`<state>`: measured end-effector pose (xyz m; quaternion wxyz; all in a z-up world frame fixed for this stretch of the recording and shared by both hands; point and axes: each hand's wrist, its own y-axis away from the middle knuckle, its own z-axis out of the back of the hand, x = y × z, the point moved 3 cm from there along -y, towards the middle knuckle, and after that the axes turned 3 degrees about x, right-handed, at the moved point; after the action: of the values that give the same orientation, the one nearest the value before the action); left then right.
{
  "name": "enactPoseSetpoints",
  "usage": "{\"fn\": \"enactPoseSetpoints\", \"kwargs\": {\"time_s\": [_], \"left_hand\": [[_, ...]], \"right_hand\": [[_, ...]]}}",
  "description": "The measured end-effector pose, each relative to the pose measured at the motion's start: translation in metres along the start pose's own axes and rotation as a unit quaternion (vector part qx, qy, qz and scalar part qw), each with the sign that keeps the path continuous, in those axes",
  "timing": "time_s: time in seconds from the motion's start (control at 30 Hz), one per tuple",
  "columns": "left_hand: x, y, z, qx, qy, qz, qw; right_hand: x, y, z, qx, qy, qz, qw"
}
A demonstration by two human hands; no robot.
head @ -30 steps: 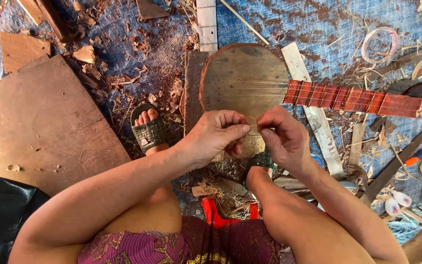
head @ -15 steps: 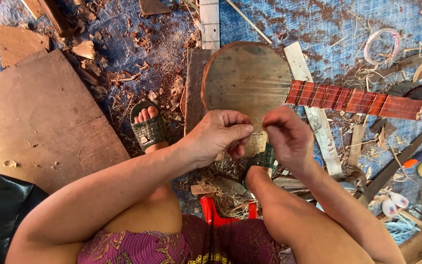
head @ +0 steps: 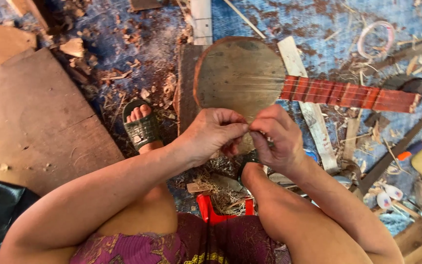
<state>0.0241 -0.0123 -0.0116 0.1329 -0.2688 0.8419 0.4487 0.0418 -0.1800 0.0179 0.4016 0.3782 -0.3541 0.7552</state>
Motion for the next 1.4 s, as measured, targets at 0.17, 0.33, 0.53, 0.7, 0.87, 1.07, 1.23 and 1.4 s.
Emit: {"fn": "enactPoseSetpoints", "kwargs": {"time_s": [0.17, 0.33, 0.53, 0.7, 0.87, 1.07, 1.23, 1.4], "left_hand": [[-0.014, 0.006, 0.000, -0.041, -0.110, -0.007, 0.993], [-0.029, 0.009, 0.001, -0.065, -0.336, -0.026, 0.939], [-0.039, 0.016, -0.014, -0.116, -0.414, -0.116, 0.895], [-0.035, 0.018, -0.016, -0.098, -0.390, -0.201, 0.893], [-0.027, 0.013, -0.012, -0.097, -0.296, -0.149, 0.938], [-0.025, 0.012, -0.013, -0.081, -0.206, -0.112, 0.969], [-0.029, 0.012, -0.012, -0.088, -0.233, -0.176, 0.952], [-0.041, 0.018, -0.012, -0.084, -0.340, -0.267, 0.898]], "right_hand": [[0.009, -0.009, -0.004, -0.009, 0.103, 0.127, 0.986], [0.007, -0.004, -0.007, 0.037, 0.133, 0.140, 0.981], [-0.003, 0.004, -0.007, 0.040, -0.027, -0.082, 0.995], [-0.005, 0.010, -0.002, 0.038, -0.150, -0.144, 0.977], [-0.008, 0.006, 0.004, 0.017, -0.090, -0.117, 0.989], [0.001, -0.001, 0.010, 0.025, -0.073, -0.113, 0.991], [0.003, -0.004, 0.009, 0.018, -0.099, -0.139, 0.985], [-0.002, 0.007, 0.002, 0.030, -0.162, -0.211, 0.964]]}}
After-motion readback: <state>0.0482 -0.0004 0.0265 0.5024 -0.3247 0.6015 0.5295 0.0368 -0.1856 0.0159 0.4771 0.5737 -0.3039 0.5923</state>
